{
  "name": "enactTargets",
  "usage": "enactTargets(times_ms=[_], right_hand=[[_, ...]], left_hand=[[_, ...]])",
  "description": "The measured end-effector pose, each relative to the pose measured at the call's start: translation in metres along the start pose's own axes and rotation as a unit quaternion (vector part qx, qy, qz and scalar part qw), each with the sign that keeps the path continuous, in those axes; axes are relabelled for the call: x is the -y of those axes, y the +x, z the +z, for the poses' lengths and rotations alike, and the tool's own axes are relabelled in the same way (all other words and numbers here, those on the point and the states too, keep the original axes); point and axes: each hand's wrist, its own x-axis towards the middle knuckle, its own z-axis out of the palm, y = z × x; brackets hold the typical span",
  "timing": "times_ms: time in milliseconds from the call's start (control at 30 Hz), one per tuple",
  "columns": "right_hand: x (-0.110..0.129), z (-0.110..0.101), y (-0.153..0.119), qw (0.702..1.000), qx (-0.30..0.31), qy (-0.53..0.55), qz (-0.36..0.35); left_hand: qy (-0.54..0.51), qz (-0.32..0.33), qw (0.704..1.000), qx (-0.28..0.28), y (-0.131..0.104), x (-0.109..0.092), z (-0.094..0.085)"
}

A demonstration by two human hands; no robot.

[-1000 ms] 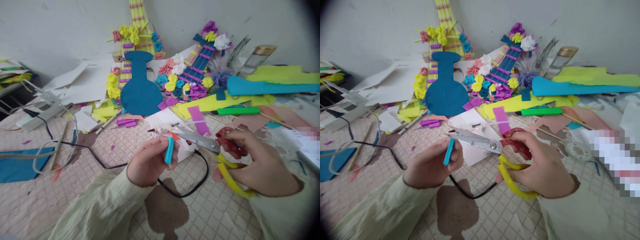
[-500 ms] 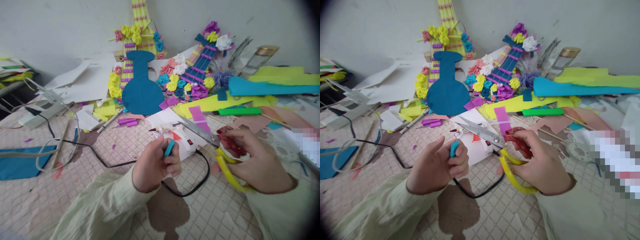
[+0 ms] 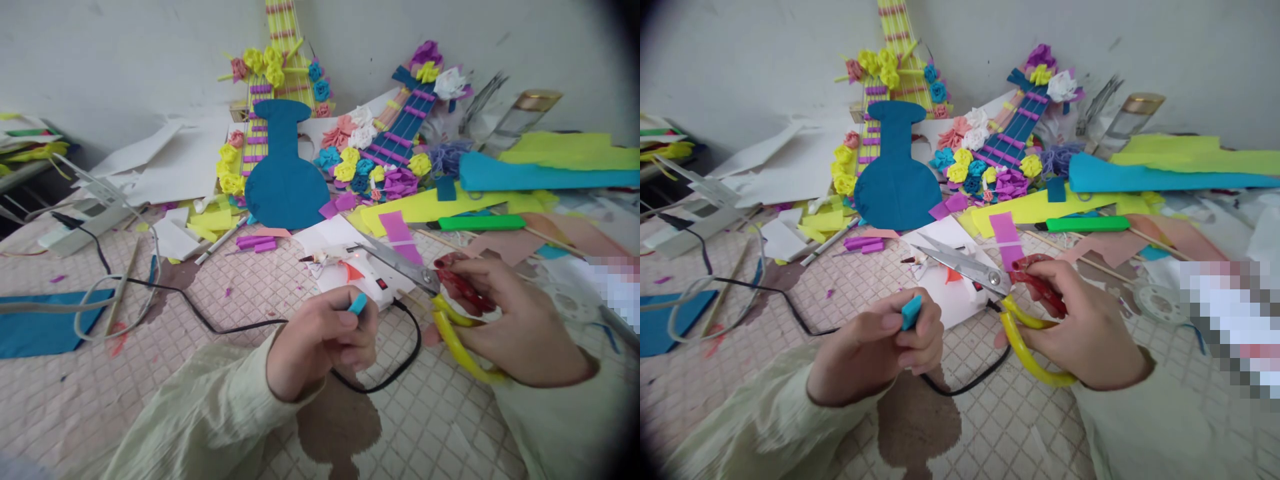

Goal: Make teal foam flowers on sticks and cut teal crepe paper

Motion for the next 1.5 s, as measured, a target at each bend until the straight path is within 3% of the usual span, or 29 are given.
enactTargets(times_ms=[467,600,700,800,933,1033,1233,1367,1500], right_hand=[[0.006,0.001,0.001,1.0,0.0,-0.002,0.013],[0.002,0.0,0.0,1.0,0.007,-0.014,-0.001],[-0.002,0.0,-0.002,1.0,0.02,-0.005,0.007],[-0.002,0.001,-0.002,0.999,0.023,0.001,0.021],[-0.002,0.003,-0.002,0.999,0.013,0.023,0.032],[0.0,0.001,-0.003,0.997,0.018,0.062,0.033],[0.01,-0.003,-0.001,0.997,0.027,0.068,0.0],[0.02,-0.005,-0.001,0.999,0.029,0.034,-0.031],[0.028,-0.004,-0.007,0.998,0.056,0.021,-0.015]], left_hand=[[0.017,0.024,0.999,0.038,-0.001,0.005,-0.005],[0.122,0.089,0.989,0.0,-0.003,0.009,-0.006],[0.27,0.148,0.95,-0.061,-0.006,0.012,-0.005],[0.399,0.2,0.889,-0.107,-0.007,0.012,-0.003],[0.544,0.259,0.789,-0.121,-0.006,0.009,-0.005],[0.589,0.29,0.741,-0.14,-0.004,0.007,-0.008],[0.616,0.348,0.674,-0.212,-0.003,0.004,-0.01],[0.589,0.4,0.659,-0.242,-0.001,0.003,-0.011],[0.574,0.435,0.647,-0.25,0.001,0.002,-0.013]])
